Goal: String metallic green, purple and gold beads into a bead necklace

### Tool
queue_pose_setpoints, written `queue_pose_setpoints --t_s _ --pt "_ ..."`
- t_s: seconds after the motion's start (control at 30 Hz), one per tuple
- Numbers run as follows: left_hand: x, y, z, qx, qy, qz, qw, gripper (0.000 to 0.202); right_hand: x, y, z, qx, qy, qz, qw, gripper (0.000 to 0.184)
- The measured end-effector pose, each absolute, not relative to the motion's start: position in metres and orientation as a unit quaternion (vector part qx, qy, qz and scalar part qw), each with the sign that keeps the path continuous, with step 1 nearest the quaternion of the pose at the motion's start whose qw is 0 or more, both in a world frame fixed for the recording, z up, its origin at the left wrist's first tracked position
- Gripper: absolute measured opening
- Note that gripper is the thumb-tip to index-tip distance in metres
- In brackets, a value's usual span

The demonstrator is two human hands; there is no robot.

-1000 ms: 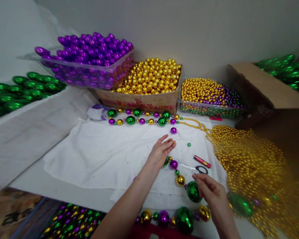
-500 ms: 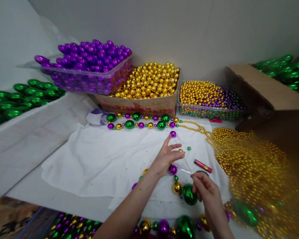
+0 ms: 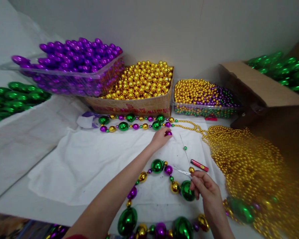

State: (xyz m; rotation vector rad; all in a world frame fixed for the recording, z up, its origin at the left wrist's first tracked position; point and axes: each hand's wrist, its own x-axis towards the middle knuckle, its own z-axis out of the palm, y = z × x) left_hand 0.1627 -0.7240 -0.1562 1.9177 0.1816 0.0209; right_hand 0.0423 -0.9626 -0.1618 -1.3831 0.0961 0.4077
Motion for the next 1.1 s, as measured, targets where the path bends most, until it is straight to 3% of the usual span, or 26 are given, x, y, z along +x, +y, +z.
queue_pose_setpoints --t_s 0.1,0.23,0.3,1.1 --pt "0.134 -0.726 -0.147 0.753 0.089 -0.023 0.652 0.023 0.037 -0.965 -0.16 -0.649 0.036 0.212 0.73 0.037" --pt "0.095 -0.728 -0.137 0.453 0.175 -0.067 0.872 0.025 0.028 -0.964 -0.15 -0.668 0.032 0.23 0.707 0.038" --pt "0.083 -0.728 -0.136 0.337 0.209 -0.065 0.916 0.025 0.023 -0.962 -0.144 -0.675 0.035 0.236 0.699 0.039" --pt "0.06 -0.74 -0.137 0.292 0.228 -0.051 0.928 0.028 0.013 -0.955 -0.146 -0.7 0.023 0.238 0.673 0.037"
